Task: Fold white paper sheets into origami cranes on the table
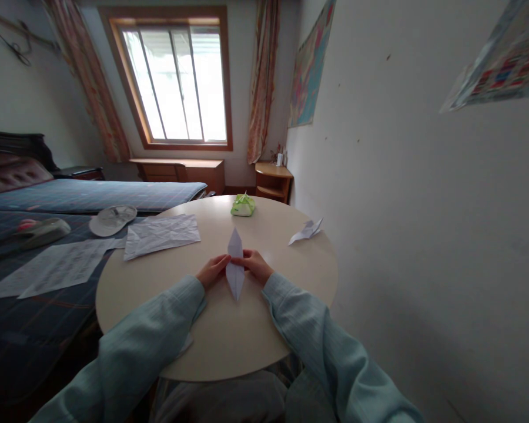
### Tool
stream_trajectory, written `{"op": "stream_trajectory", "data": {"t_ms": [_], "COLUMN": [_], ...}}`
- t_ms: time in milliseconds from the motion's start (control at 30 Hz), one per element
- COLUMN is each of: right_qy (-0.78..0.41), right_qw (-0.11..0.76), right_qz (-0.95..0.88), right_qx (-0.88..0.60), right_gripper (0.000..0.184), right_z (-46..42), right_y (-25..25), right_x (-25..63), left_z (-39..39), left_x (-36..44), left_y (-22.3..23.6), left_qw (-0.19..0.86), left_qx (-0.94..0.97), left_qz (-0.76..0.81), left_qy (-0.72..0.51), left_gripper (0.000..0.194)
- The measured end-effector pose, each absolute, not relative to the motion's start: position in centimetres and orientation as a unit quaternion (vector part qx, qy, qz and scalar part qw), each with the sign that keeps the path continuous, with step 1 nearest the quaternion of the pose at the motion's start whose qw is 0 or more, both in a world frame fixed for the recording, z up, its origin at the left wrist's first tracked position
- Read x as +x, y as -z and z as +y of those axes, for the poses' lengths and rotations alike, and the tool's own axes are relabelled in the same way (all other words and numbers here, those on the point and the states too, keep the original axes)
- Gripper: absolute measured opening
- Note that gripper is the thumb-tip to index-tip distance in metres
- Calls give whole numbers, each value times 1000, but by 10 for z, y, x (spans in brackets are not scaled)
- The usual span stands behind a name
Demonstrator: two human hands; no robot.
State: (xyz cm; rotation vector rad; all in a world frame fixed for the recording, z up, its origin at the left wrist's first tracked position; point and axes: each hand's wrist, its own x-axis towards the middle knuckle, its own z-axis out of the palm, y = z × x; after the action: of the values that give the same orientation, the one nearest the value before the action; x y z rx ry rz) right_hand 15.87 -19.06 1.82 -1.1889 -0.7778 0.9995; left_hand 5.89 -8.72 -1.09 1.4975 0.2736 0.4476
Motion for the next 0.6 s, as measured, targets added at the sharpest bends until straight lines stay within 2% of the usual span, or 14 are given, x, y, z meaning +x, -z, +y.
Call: {"op": "stream_trajectory", "data": {"t_ms": [233,600], "right_qy": [-436,-445], "right_qw": [632,641], "right_qz": [-368,-361], "right_qx": [-525,-511], "right_gripper": [37,34], "right_z": [-189,-188], "right_y": [-16,-16], "right_x": [160,160], "left_z": [-89,-89], "left_x": [59,59], "left_y": [10,5], "left_qw": [720,717], "left_qx": [659,652], "left_qz": [97,115], "left_qy": [-196,-220], "left_gripper": [51,48]}}
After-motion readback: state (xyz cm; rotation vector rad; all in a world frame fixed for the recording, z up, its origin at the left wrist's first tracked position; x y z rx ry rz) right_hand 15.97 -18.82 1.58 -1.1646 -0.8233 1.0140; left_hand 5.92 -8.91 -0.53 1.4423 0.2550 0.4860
